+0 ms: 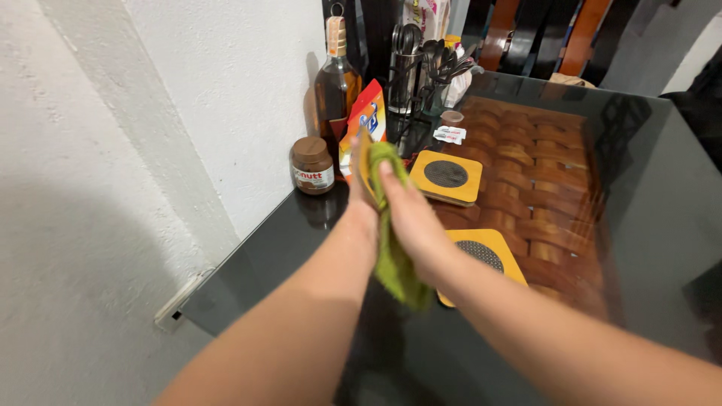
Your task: The person wipes yellow coasters with a green cloth at a table, rinses and wrings the cloth in a kitchen sink, and returns to wipe the table surface and coasters.
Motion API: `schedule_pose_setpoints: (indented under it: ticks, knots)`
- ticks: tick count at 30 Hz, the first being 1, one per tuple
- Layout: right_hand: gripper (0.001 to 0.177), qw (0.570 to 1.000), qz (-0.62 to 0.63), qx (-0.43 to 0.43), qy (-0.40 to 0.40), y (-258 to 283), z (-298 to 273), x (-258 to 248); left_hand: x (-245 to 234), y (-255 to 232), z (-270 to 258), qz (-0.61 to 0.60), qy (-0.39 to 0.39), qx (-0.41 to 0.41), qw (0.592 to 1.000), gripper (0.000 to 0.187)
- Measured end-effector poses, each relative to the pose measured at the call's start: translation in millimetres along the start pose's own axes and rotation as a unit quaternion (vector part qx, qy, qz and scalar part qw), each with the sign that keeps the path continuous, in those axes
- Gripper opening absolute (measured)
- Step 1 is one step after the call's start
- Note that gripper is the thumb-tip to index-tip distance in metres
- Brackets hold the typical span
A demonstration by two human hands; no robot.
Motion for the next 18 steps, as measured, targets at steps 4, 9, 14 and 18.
schedule_pose_setpoints:
  ticks: [4,9,14,18]
  knots:
    - [0.071,0.992,-0.064,-0.107,-0.007,15,-1,6,4,-10,-10,-0.021,0.031,0.02,0.999,0.07]
    - [0.068,0.993,0.016,-0.052,-0.101,4,33,-33,56,23,-93,-0.049,-0.036,-0.181,0.982,0.069]
    - [0.069,0.997,-0.006,0.032,-0.071,-31,4,-17,36,18,-90,-0.058,-0.045,-0.183,0.98,0.087]
    - [0.071,0.998,-0.041,-0.039,-0.025,0,-1,1,30,18,-76,-0.016,-0.026,-0.129,0.991,0.08]
Point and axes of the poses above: each hand's wrist, its own z-axis towards the middle knuckle, its own x-axis out of the palm, y = z × x, the point moved 7 cm from there along z, towards the middle knuckle, and after that the axes turned 2 degrees about -y, right-handed, at the moved point
